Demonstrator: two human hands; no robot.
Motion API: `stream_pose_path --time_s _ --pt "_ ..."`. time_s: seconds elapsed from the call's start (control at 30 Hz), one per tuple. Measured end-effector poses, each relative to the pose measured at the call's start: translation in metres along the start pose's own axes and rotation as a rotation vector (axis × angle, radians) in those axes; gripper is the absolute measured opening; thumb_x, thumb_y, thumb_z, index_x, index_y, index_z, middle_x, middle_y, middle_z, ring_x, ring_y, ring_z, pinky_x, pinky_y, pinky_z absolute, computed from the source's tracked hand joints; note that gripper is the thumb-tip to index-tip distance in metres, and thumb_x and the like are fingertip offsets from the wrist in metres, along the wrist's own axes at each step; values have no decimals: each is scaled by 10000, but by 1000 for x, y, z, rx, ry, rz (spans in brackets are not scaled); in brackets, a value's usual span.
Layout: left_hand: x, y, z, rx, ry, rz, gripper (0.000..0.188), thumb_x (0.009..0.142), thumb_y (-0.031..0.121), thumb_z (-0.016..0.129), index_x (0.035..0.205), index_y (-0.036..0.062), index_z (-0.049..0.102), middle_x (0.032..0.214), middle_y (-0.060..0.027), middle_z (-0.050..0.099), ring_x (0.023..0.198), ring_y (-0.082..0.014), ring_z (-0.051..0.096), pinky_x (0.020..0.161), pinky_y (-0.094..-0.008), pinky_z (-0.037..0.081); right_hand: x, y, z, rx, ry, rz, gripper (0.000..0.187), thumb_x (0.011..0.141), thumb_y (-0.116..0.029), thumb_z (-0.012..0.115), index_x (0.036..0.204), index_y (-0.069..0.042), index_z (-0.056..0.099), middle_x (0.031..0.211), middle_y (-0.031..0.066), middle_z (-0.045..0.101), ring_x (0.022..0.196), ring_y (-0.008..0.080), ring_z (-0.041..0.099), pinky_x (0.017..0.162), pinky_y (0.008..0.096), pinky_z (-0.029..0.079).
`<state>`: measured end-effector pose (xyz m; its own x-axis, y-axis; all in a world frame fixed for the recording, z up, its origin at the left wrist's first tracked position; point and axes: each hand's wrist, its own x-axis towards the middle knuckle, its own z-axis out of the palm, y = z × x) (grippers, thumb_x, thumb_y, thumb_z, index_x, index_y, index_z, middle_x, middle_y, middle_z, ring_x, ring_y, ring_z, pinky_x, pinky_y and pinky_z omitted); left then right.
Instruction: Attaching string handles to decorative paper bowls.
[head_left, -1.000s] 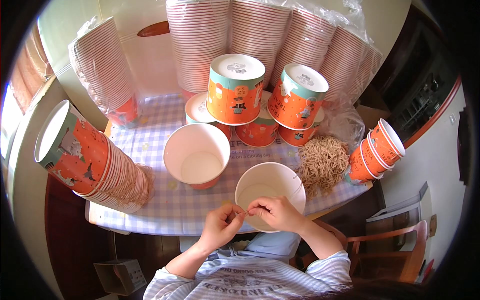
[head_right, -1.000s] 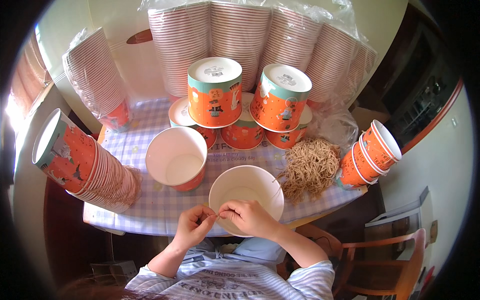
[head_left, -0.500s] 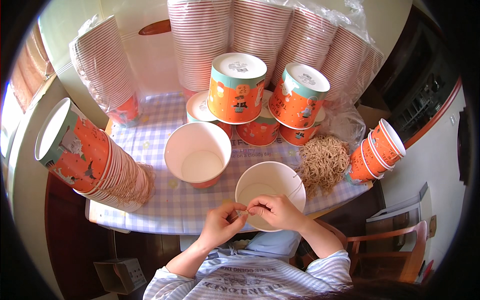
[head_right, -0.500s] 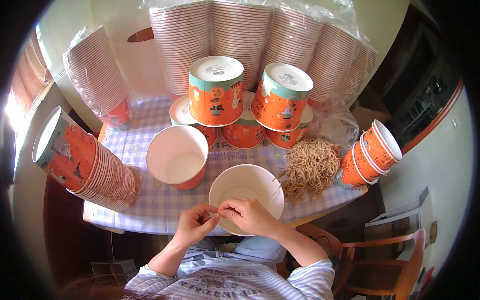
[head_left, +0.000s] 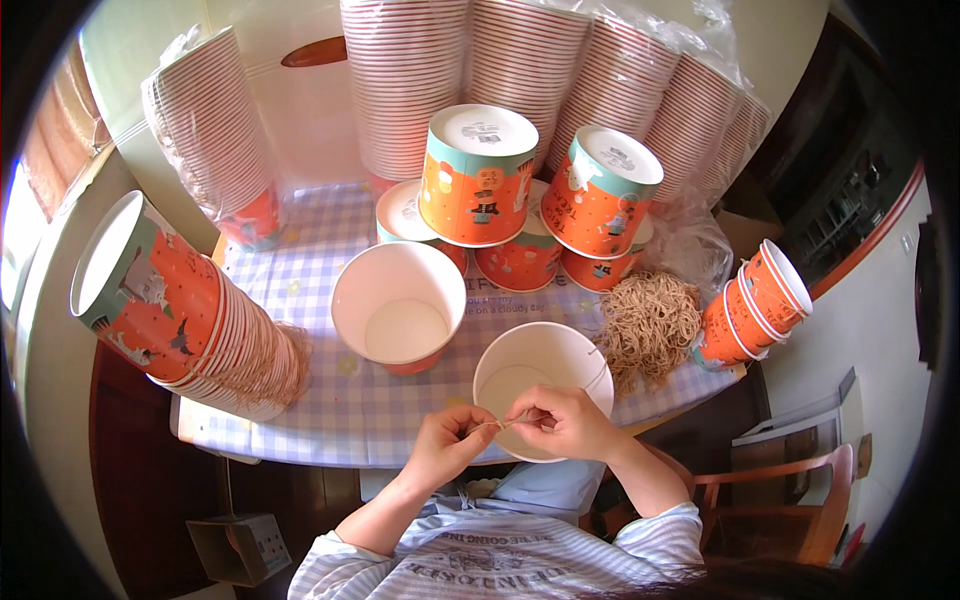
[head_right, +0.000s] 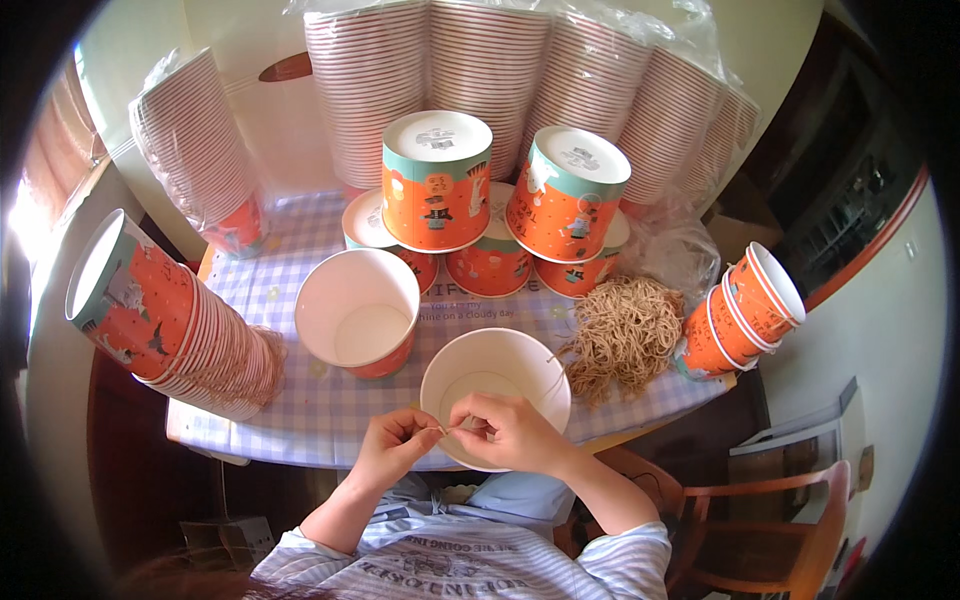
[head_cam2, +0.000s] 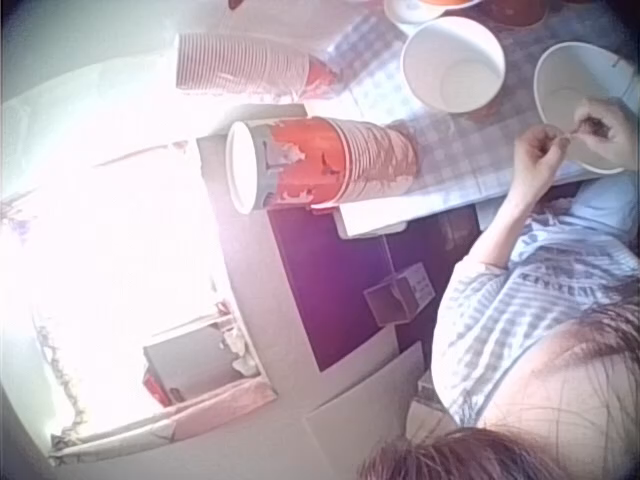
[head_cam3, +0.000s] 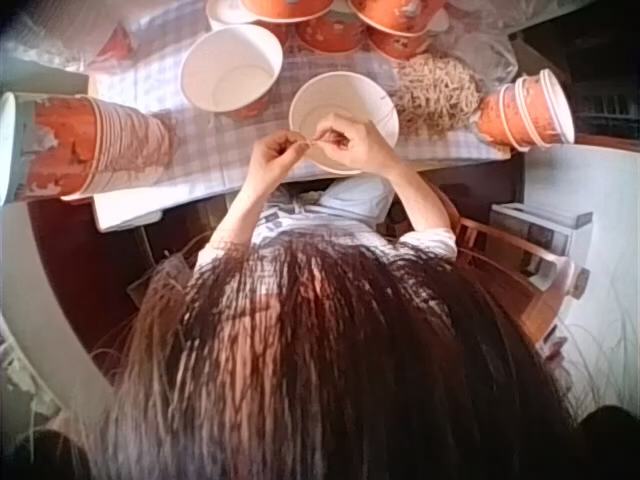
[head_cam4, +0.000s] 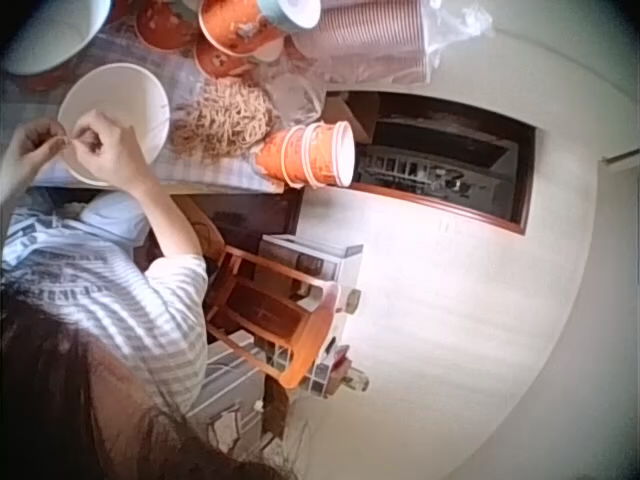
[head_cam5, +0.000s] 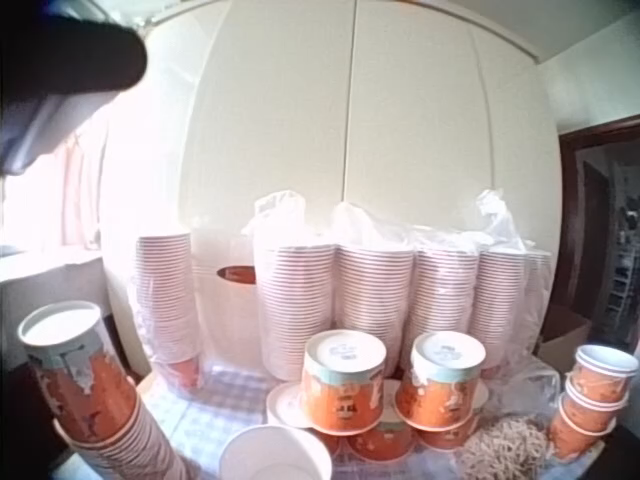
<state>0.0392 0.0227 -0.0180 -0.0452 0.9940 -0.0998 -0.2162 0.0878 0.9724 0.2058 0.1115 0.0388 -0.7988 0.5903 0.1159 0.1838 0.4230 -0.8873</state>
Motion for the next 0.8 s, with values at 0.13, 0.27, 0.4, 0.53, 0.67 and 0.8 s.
stream_pose_path --time_s 0.13,0.27,0.4,0.53,0.67,0.8 --pt "2 -4 1 -48 -1 32 121 826 103 598 858 -14 603 653 61 509 577 -1 375 494 -166 293 1 4 2 -48 15 -162 147 707 7 653 837 -47 610 810 28 576 618 81 535 535 210 445" --pt "2 -3 2 -79 -12 11 122 825 108 599 857 -9 608 649 66 500 577 -2 372 497 -166 292 2 4 3 -101 25 -232 147 701 18 649 826 -53 615 836 40 571 625 91 535 538 212 446" --pt "2 -5 1 -83 -17 10 125 826 111 600 857 -9 612 644 68 492 575 -4 369 497 -167 292 2 0 3 -67 33 -162 143 694 9 666 818 -48 623 814 34 573 621 109 543 538 218 447" --pt "2 0 2 -97 -17 4 129 829 114 601 862 -10 617 636 69 479 569 -6 363 496 -167 291 2 3 2 -126 47 -141 128 693 -23 693 804 -41 633 773 35 590 623 122 557 534 237 448" --pt "2 0 2 -89 -23 14 131 826 113 611 867 -11 617 625 73 467 566 -5 361 495 -167 290 2 2 0 -146 13 -146 84 740 -52 651 814 -26 622 763 61 587 655 173 575 552 270 470" --pt "2 0 1 -99 -20 -3 128 822 112 619 860 -10 615 621 76 462 566 -4 360 495 -165 287 2 4 0 -149 35 -159 72 745 -45 650 810 -23 625 756 63 597 649 173 577 557 272 456"
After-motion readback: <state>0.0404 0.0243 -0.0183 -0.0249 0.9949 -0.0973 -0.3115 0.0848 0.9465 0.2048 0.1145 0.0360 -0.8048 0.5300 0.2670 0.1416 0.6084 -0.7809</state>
